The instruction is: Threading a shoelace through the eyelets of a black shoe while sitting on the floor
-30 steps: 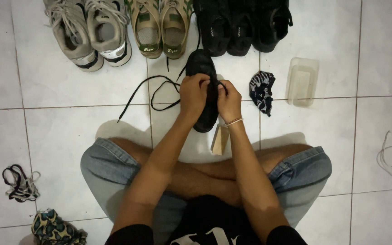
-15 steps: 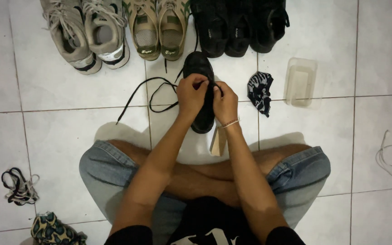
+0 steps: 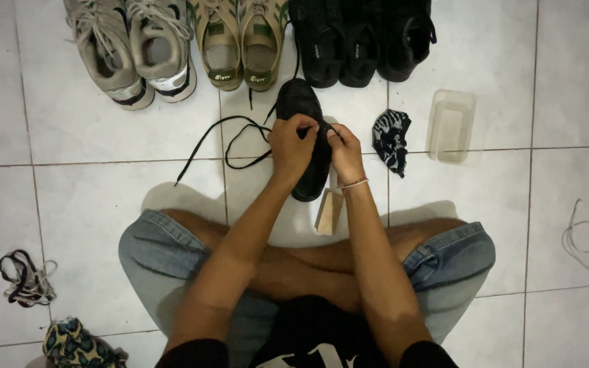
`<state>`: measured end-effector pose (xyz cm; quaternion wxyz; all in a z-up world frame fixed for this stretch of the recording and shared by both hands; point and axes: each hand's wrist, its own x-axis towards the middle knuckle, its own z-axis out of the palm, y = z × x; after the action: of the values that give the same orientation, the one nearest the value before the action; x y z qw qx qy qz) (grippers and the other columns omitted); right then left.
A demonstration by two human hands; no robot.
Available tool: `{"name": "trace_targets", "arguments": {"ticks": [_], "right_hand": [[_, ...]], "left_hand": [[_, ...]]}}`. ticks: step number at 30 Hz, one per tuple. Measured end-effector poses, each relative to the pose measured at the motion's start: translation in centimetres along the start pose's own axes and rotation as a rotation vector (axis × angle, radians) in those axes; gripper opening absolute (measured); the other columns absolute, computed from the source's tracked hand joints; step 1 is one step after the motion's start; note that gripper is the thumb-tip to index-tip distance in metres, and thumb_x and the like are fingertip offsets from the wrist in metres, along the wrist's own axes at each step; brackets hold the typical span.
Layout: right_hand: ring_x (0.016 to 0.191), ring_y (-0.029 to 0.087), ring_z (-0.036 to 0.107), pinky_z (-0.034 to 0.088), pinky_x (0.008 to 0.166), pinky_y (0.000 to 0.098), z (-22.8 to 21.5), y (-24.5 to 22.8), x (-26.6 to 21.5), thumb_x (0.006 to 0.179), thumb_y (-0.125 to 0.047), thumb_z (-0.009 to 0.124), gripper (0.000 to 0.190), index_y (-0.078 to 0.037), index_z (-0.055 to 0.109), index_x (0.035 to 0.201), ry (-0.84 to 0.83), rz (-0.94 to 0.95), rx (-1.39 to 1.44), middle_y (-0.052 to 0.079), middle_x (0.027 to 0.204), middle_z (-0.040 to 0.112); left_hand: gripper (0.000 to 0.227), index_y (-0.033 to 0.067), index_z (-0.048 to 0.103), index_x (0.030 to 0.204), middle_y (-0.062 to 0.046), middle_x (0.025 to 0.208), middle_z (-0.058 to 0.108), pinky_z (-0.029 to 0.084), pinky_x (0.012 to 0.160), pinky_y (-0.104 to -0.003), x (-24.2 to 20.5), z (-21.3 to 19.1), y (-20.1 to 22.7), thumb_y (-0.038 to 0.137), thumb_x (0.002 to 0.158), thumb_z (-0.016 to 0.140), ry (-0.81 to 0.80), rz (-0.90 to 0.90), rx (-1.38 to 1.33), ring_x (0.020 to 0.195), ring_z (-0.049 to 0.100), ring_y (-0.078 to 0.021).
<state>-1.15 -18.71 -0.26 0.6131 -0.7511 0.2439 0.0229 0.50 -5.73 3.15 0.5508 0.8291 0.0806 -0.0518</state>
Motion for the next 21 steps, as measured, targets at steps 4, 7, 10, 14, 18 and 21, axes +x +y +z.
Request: {"name": "trace_targets", "arguments": {"ticks": [4, 7, 10, 14, 18, 21], "right_hand": [[0.08, 0.013, 0.056, 0.049, 0.069, 0.0255, -0.1, -0.1, 0.0, 0.097, -0.013, 0.062, 0.02, -0.013, 0.078, 0.109, -0.028, 0.014, 0.033, 0.001, 0.083, 0.058], [0.078, 0.012, 0.055, 0.046, 0.066, 0.024, -0.1, -1.3, -0.6, 0.097, -0.013, 0.062, 0.019, -0.013, 0.078, 0.108, -0.025, 0.04, 0.084, 0.0, 0.082, 0.056], [0.078, 0.012, 0.055, 0.047, 0.066, 0.0234, -0.5, -0.9, 0.2, 0.097, -0.013, 0.063, 0.018, -0.013, 0.078, 0.107, -0.03, 0.027, 0.098, -0.001, 0.081, 0.055], [0.098, 0.032, 0.071, 0.056, 0.084, 0.0427, -0.9, -1.9, -0.4, 0.1, -0.012, 0.062, 0.018, -0.016, 0.076, 0.112, -0.076, -0.28, -0.384, 0.013, 0.097, 0.074], [0.103, 0.036, 0.072, 0.059, 0.086, 0.0458, -1.0, -3.5, -1.6, 0.1, -0.011, 0.065, 0.013, -0.009, 0.073, 0.11, -0.081, -0.449, -0.568, 0.016, 0.102, 0.075], [0.117, 0.041, 0.065, 0.052, 0.099, 0.0536, -1.3, -4.1, -1.6, 0.106, -0.029, 0.052, 0.034, -0.003, 0.071, 0.116, -0.191, -0.185, -0.334, 0.022, 0.117, 0.071]], "left_hand": [[0.007, 0.0163, 0.073, 0.096, -0.007, 0.1, 0.068, 0.045, 0.1, -0.04, -0.1, 0.1, -0.3, 0.017, 0.09, 0.075, 0.007, -0.006, 0.032, 0.111, 0.061, -0.0292], [0.01, 0.0171, 0.072, 0.094, -0.006, 0.097, 0.067, 0.044, 0.096, -0.037, -0.2, 0.4, -0.8, 0.011, 0.087, 0.075, 0.023, 0.039, -0.006, 0.107, 0.061, -0.029], [0.014, 0.0212, 0.072, 0.094, -0.003, 0.097, 0.065, 0.045, 0.097, -0.036, 0.1, 0.5, -0.8, 0.014, 0.084, 0.077, 0.049, 0.071, 0.04, 0.107, 0.062, -0.0271], [0.013, 0.0186, 0.071, 0.092, -0.003, 0.085, 0.068, 0.04, 0.087, -0.036, 0.5, 0.0, 0.0, 0.007, 0.087, 0.073, 0.07, 0.383, 0.194, 0.099, 0.062, -0.0229], [0.028, 0.0181, 0.064, 0.1, -0.005, 0.08, 0.065, 0.042, 0.08, -0.035, 1.4, -0.9, -0.8, -0.001, 0.083, 0.075, 0.134, 0.64, 0.508, 0.084, 0.063, -0.0222], [0.031, 0.0189, 0.068, 0.114, -0.003, 0.087, 0.071, 0.043, 0.088, -0.039, 2.7, 0.3, -4.4, 0.0, 0.089, 0.073, 0.072, 0.591, 0.386, 0.093, 0.067, -0.0231]]}}
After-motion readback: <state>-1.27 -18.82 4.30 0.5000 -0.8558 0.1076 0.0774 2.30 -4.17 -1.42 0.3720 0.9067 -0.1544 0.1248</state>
